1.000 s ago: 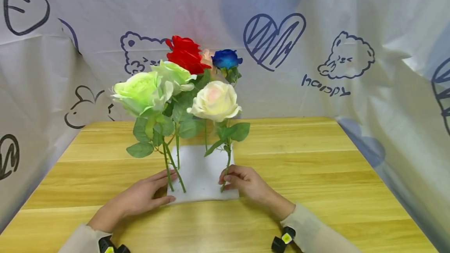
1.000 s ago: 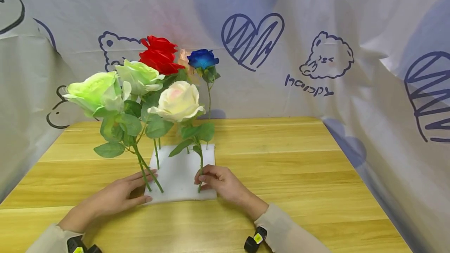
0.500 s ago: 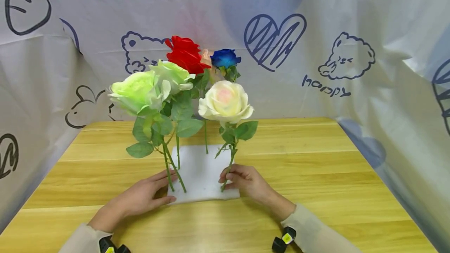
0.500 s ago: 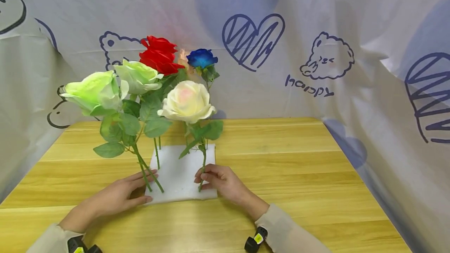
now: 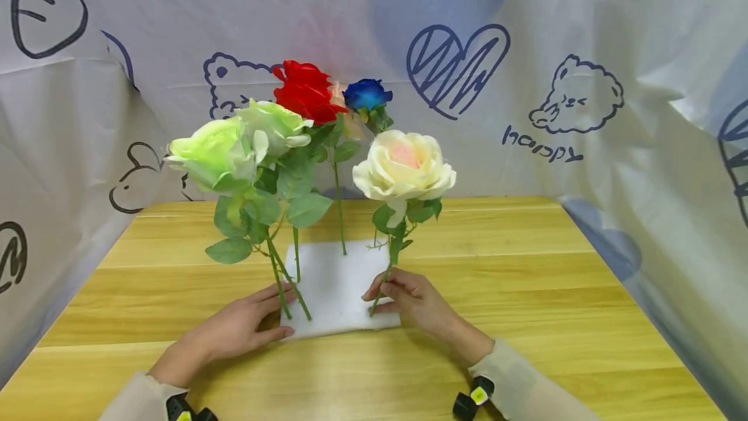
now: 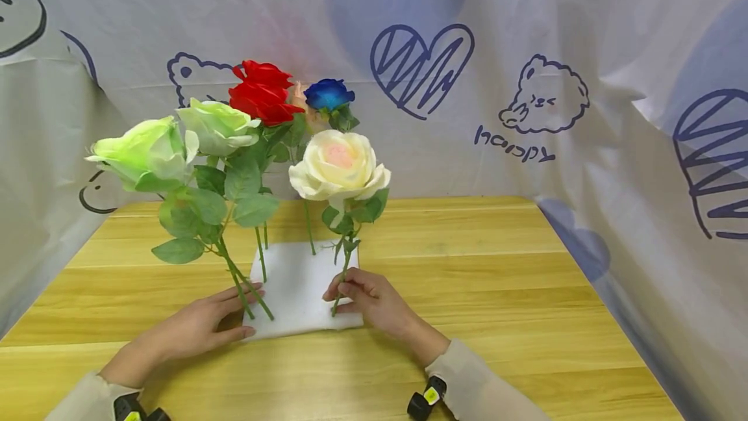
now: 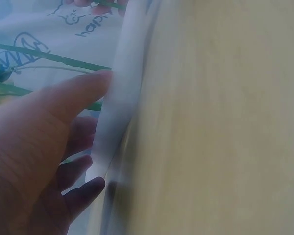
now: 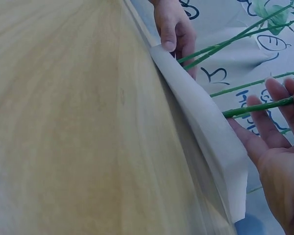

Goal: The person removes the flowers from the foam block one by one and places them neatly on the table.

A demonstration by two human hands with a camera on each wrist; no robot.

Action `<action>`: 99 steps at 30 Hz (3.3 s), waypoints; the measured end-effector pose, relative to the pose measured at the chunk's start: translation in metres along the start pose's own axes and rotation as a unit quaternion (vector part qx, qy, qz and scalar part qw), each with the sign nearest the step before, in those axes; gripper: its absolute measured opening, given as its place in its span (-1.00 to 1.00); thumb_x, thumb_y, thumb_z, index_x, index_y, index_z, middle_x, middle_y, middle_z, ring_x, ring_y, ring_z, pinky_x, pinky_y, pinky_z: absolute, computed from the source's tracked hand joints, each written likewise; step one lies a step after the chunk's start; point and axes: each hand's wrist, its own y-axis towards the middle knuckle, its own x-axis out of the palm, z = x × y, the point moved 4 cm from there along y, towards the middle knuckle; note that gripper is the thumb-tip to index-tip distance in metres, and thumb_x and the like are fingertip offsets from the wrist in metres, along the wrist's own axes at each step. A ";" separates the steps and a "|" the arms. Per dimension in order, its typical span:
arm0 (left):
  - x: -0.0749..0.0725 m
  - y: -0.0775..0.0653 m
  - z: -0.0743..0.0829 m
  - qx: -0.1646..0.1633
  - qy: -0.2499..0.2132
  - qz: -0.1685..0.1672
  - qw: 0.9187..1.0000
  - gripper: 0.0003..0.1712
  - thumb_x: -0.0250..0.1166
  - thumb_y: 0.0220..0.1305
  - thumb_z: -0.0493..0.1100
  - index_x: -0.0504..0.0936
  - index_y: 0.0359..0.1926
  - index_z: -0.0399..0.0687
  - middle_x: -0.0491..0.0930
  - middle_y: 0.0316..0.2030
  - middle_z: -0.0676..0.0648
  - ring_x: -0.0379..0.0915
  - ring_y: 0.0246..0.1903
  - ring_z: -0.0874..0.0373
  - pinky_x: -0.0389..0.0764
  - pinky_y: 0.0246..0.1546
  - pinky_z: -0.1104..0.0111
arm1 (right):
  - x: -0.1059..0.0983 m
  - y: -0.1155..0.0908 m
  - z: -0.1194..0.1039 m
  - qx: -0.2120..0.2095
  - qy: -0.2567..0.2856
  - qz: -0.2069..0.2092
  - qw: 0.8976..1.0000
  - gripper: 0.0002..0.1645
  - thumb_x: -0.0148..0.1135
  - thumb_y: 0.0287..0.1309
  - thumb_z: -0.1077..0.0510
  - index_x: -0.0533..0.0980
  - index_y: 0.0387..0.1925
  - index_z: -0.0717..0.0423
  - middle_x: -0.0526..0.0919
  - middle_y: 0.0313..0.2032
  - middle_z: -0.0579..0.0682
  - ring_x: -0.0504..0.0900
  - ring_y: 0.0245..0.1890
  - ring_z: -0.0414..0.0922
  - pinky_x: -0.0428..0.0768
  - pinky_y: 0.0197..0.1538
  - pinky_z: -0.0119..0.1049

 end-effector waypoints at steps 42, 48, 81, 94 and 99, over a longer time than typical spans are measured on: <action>0.004 0.004 0.007 -0.004 0.008 0.001 1.000 -0.19 0.09 0.36 0.33 0.40 0.37 -0.16 0.28 0.38 -0.21 0.27 0.30 -0.17 0.39 0.22 0.00 | -0.057 -0.021 -0.057 -0.085 -0.066 0.085 0.991 -0.71 -0.20 0.51 0.34 0.41 -0.09 0.53 0.56 -0.14 0.24 0.66 -0.06 0.04 0.63 -0.01 -0.06; 0.002 0.004 0.008 -0.005 0.007 0.004 1.000 -0.20 0.12 0.35 0.32 0.40 0.37 -0.15 0.28 0.38 -0.22 0.31 0.27 -0.18 0.41 0.20 0.00 | -0.075 -0.035 -0.068 -0.061 -0.128 0.142 0.980 -0.74 -0.14 0.50 0.32 0.44 -0.01 0.39 0.61 -0.18 0.21 0.69 -0.13 -0.04 0.67 -0.08 -0.11; 0.001 0.002 0.008 -0.003 0.004 0.004 1.000 -0.21 0.09 0.37 0.32 0.43 0.34 -0.19 0.29 0.38 -0.16 0.26 0.31 -0.14 0.39 0.23 0.02 | -0.157 -0.105 -0.082 0.041 -0.310 0.310 0.898 -0.68 0.24 0.26 0.36 0.48 0.03 0.33 0.68 -0.40 -0.08 0.67 -0.49 -0.19 0.67 -0.48 -0.34; 0.001 0.002 0.007 -0.003 0.006 0.005 1.000 -0.21 0.10 0.36 0.32 0.44 0.34 -0.18 0.29 0.38 -0.14 0.26 0.31 -0.12 0.39 0.23 0.04 | -0.157 -0.118 -0.064 0.111 -0.343 0.275 0.892 -0.63 0.26 0.26 0.31 0.45 0.06 0.37 0.67 -0.42 -0.14 0.61 -0.55 -0.25 0.66 -0.53 -0.28; 0.002 0.002 0.007 -0.004 0.006 0.001 1.000 -0.20 0.09 0.36 0.33 0.43 0.34 -0.18 0.28 0.39 -0.14 0.26 0.32 -0.12 0.40 0.23 0.04 | -0.144 -0.113 -0.055 0.134 -0.307 0.263 0.905 -0.62 0.26 0.25 0.33 0.42 0.05 0.41 0.66 -0.40 0.09 0.58 -0.58 -0.22 0.66 -0.54 -0.24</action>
